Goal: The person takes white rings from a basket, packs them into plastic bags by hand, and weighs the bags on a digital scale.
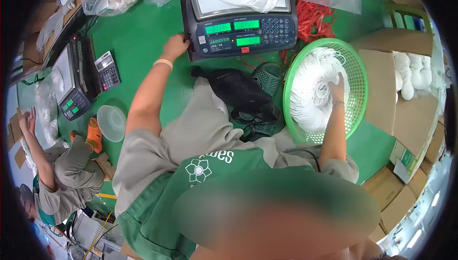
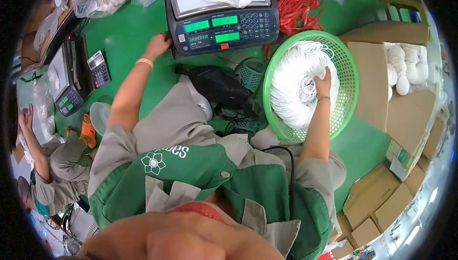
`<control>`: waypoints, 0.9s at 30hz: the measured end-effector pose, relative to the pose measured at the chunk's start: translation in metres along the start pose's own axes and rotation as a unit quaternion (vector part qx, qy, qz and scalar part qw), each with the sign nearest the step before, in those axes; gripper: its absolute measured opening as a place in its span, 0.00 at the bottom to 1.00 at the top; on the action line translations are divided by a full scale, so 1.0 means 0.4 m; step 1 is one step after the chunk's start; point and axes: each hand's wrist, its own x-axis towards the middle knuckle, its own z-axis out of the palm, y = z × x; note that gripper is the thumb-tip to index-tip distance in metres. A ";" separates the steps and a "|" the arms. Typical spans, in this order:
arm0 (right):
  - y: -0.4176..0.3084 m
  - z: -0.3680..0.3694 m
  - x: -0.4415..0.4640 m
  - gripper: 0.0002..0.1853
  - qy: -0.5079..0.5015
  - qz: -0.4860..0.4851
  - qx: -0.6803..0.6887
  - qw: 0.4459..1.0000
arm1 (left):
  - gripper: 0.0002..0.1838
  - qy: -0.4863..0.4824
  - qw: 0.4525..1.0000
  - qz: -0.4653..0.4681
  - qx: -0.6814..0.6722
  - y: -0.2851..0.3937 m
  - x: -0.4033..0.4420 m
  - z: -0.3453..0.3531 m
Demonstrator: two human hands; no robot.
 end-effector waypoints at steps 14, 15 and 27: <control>-0.140 -0.069 -0.018 0.12 0.003 0.051 -0.082 0.995 | 0.11 0.253 0.839 0.072 -0.476 0.083 0.099 -0.256; -0.142 -0.086 -0.006 0.13 -0.005 0.093 0.026 0.995 | 0.11 0.253 0.822 0.079 -0.504 0.099 0.091 -0.268; -0.842 -0.273 0.158 0.12 0.094 -0.226 0.407 0.880 | 0.11 0.214 0.791 0.111 -0.563 0.190 0.048 -0.294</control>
